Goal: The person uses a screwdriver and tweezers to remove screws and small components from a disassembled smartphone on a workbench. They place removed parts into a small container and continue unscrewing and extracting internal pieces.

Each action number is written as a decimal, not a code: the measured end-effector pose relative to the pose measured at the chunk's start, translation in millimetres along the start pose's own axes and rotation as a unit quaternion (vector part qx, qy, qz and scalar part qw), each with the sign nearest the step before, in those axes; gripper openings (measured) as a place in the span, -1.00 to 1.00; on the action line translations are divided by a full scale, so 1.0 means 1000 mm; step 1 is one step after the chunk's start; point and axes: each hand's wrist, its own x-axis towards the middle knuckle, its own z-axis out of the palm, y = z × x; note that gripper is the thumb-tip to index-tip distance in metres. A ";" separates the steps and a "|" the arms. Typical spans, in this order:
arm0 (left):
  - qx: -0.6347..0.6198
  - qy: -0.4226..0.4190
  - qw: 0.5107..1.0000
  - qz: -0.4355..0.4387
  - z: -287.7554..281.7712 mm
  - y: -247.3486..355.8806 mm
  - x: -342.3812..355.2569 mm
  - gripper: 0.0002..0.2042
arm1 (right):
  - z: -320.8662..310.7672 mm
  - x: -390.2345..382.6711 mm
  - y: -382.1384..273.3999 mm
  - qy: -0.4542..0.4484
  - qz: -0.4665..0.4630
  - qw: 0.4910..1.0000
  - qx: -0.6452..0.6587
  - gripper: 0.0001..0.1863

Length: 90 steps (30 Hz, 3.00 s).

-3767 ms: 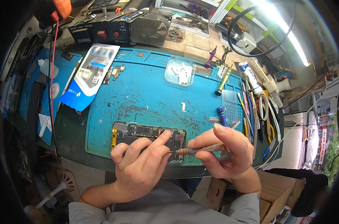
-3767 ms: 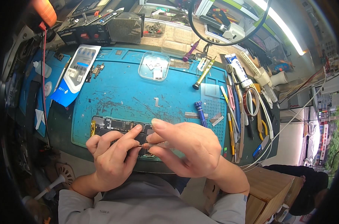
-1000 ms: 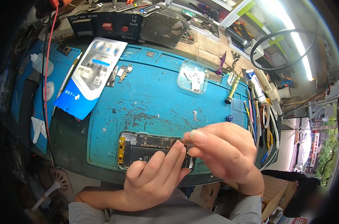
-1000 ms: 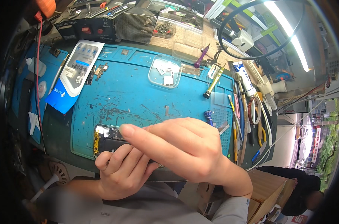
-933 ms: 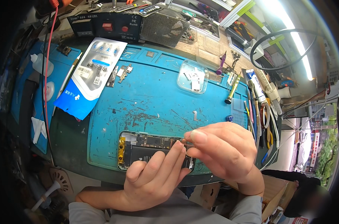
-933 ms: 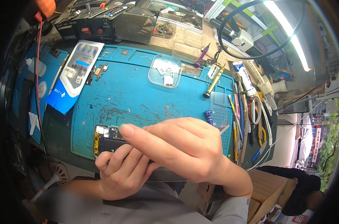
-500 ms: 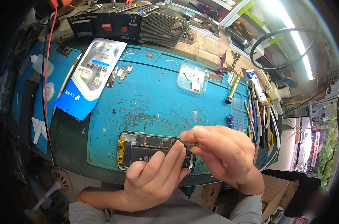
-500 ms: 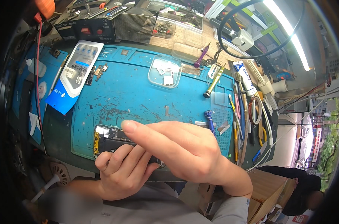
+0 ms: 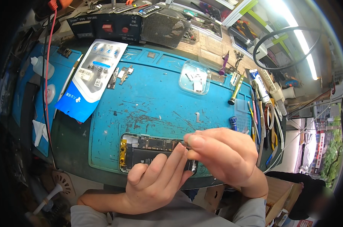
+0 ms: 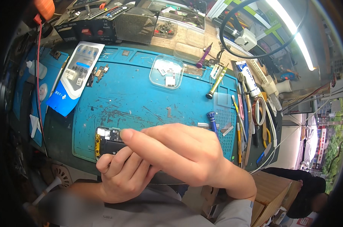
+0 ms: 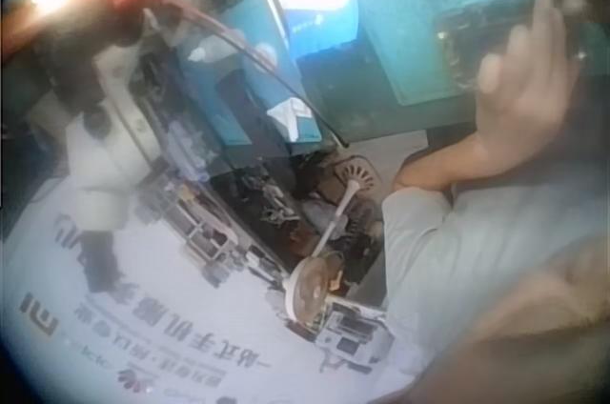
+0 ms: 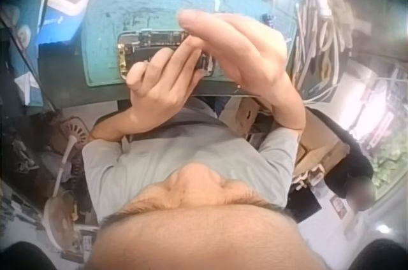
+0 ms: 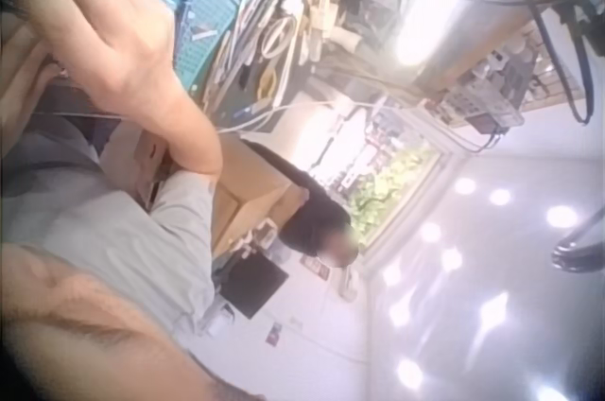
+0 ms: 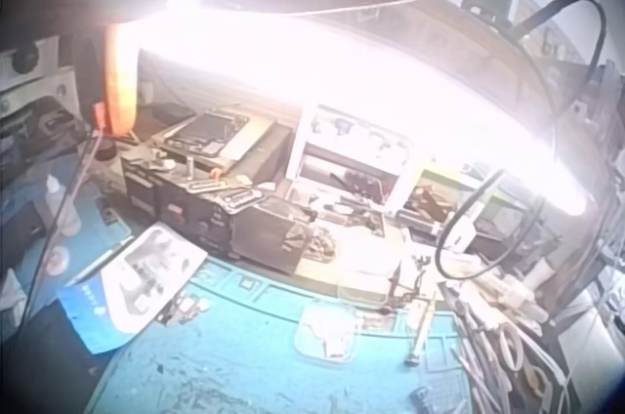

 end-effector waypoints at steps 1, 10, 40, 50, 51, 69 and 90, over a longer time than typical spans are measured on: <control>0.001 0.000 1.000 0.000 0.000 0.000 0.000 -0.65 | -0.001 0.000 -0.001 0.001 -0.003 1.000 -0.017 -0.54; 0.004 -0.006 1.000 -0.002 -0.002 0.000 0.000 -0.64 | -0.004 0.002 -0.002 0.002 0.016 1.000 -0.013 -0.55; 0.013 -0.052 0.998 0.021 -0.009 -0.003 0.008 -0.61 | 0.010 -0.008 0.019 0.089 -0.004 0.994 0.069 -0.41; -0.007 -0.060 0.998 0.010 -0.011 -0.002 0.009 -0.61 | 0.007 -0.009 0.017 0.069 0.005 0.996 0.048 -0.41; -0.009 -0.063 0.998 0.008 -0.012 -0.001 0.009 -0.61 | 0.007 -0.010 0.016 0.070 0.008 0.996 0.050 -0.41; 0.010 -0.067 0.997 0.034 -0.009 -0.004 0.006 -0.62 | 0.009 -0.009 0.014 0.076 0.027 0.995 0.065 -0.37; 0.013 -0.060 0.997 0.036 -0.008 -0.004 0.004 -0.64 | 0.011 -0.008 0.016 0.086 0.021 0.994 0.070 -0.34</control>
